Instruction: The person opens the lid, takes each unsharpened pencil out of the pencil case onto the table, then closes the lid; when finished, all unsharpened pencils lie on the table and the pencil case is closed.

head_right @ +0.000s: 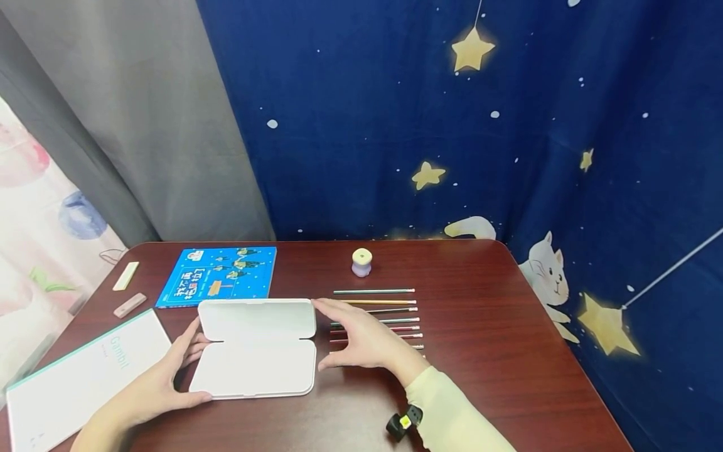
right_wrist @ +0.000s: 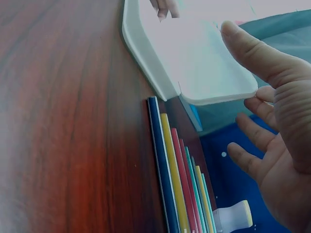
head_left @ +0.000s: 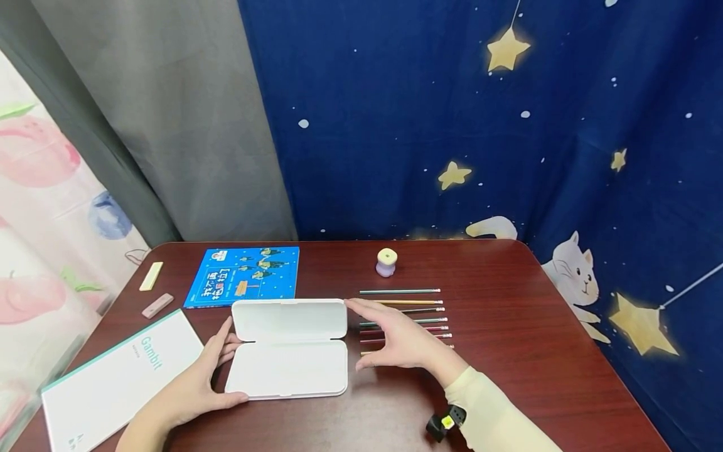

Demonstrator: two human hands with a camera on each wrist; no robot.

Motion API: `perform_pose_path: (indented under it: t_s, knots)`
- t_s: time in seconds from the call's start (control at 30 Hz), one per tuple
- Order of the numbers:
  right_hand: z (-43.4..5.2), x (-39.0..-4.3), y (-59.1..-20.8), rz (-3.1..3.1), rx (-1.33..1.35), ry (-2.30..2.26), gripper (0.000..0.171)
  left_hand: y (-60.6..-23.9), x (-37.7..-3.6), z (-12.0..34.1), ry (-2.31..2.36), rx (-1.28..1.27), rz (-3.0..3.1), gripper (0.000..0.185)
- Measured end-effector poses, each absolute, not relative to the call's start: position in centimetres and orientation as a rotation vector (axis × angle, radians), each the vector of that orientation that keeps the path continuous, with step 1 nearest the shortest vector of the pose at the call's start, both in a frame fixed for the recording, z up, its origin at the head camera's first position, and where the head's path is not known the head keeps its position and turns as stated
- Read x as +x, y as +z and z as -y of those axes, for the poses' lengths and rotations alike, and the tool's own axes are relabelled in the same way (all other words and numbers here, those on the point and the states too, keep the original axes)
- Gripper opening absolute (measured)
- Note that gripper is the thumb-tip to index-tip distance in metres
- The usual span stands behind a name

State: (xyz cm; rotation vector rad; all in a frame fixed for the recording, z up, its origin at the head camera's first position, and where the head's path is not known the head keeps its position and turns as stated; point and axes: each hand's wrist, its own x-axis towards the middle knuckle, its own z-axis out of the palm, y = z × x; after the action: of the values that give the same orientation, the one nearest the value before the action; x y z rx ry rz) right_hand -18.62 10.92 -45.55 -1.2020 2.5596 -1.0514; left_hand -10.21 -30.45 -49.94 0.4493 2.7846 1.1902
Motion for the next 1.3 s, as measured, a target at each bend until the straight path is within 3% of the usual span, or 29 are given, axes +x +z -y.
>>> perform_pose_path:
  t_s: [0.7,1.07,1.3]
  knots:
    - [-10.5,-14.9,-45.7,-2.405,-1.473,-1.040,0.072,-49.5,-9.9,30.3,1.083,0.506,-2.839,0.120]
    - [-10.2,-14.3,-46.1,-2.484,-1.593,-0.824,0.062,-49.5,-10.0,30.8,1.276,0.754,-2.774,0.064]
    - [-10.0,-14.2,-46.4,-2.521,-1.681,-0.701,0.059,-49.7,-10.2,30.7,1.165,0.711,-2.867,0.073]
